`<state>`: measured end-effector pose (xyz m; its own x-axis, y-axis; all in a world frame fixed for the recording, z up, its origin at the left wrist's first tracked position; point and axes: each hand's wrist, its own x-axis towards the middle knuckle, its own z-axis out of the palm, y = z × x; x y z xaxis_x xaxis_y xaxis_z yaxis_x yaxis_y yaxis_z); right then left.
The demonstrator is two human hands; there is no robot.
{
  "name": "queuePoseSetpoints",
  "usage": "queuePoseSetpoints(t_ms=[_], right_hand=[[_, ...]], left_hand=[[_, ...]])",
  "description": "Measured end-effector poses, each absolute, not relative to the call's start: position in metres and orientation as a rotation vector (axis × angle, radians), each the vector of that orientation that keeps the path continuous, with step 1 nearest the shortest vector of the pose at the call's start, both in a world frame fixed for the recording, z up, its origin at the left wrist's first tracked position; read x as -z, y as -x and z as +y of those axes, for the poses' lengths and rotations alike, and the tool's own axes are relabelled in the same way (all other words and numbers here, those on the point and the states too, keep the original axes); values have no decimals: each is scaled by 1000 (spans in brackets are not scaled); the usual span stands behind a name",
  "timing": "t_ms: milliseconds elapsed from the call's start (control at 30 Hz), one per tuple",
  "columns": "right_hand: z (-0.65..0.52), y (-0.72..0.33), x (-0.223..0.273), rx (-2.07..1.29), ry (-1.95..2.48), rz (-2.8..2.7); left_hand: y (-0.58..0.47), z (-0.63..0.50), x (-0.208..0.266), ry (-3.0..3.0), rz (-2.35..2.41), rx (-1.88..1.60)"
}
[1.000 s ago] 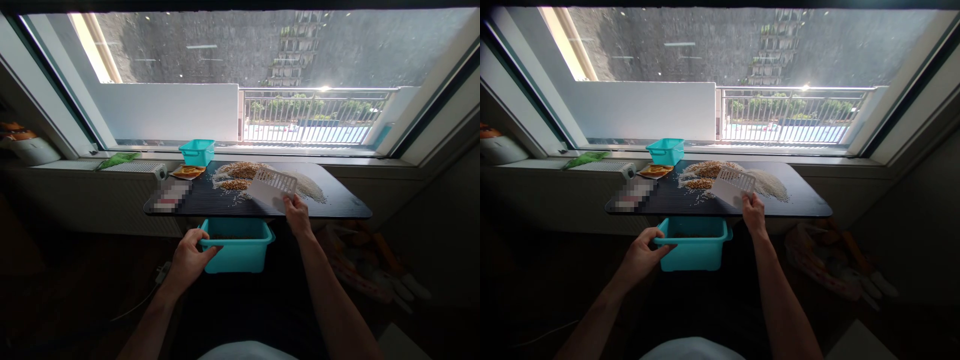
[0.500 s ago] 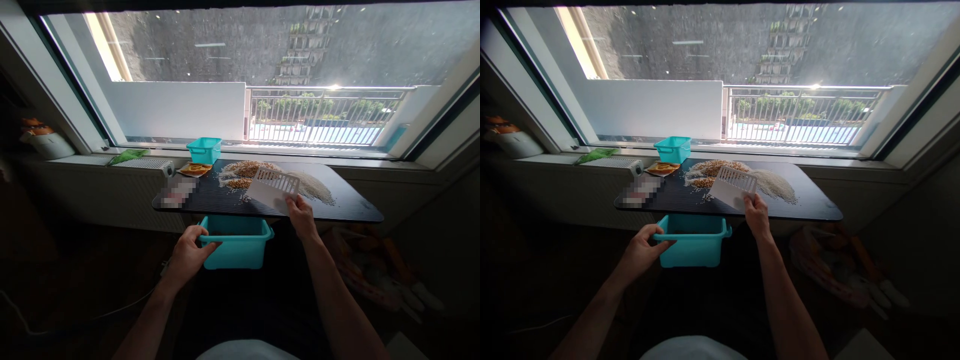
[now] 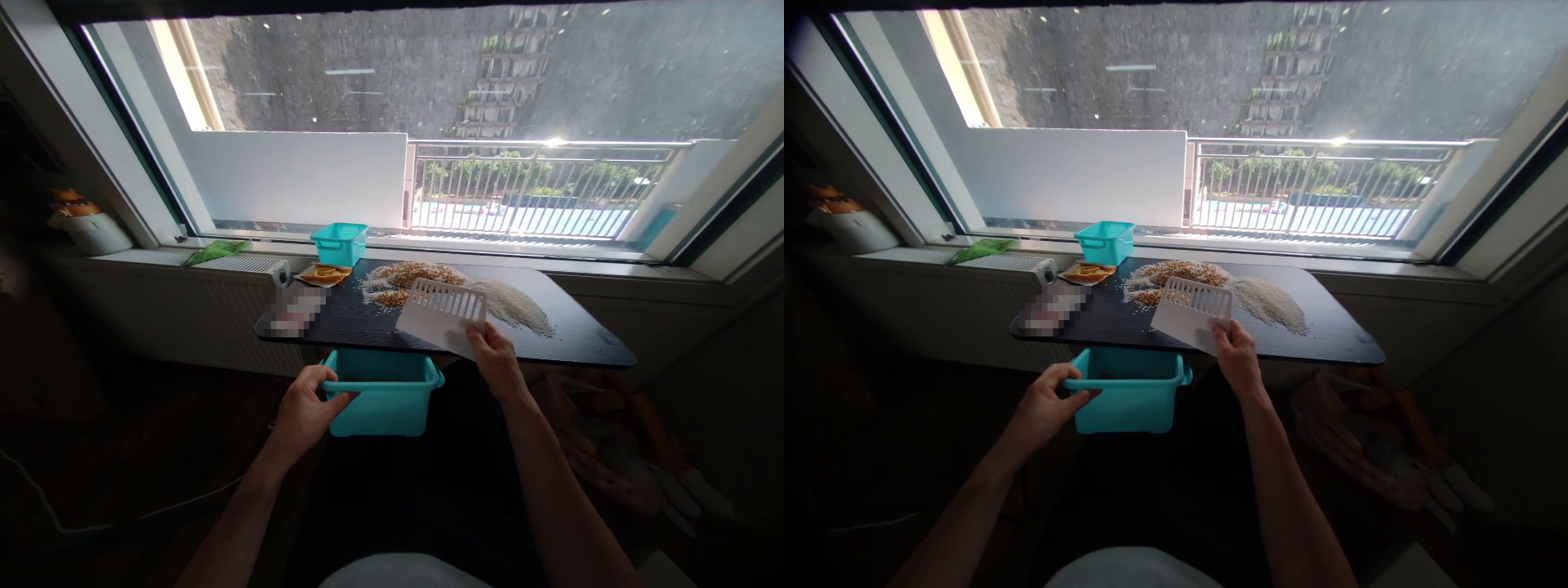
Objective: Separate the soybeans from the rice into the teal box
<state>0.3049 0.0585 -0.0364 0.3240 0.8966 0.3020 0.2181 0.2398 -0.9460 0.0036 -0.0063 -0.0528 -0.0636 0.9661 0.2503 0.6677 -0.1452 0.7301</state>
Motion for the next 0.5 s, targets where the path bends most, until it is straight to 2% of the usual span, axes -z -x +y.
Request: queuePoseSetpoints(t_ms=[500], right_hand=[[57, -302, 32, -674, 1237, -1173]], left_hand=[[-4, -5, 53, -1834, 1765, -1082]])
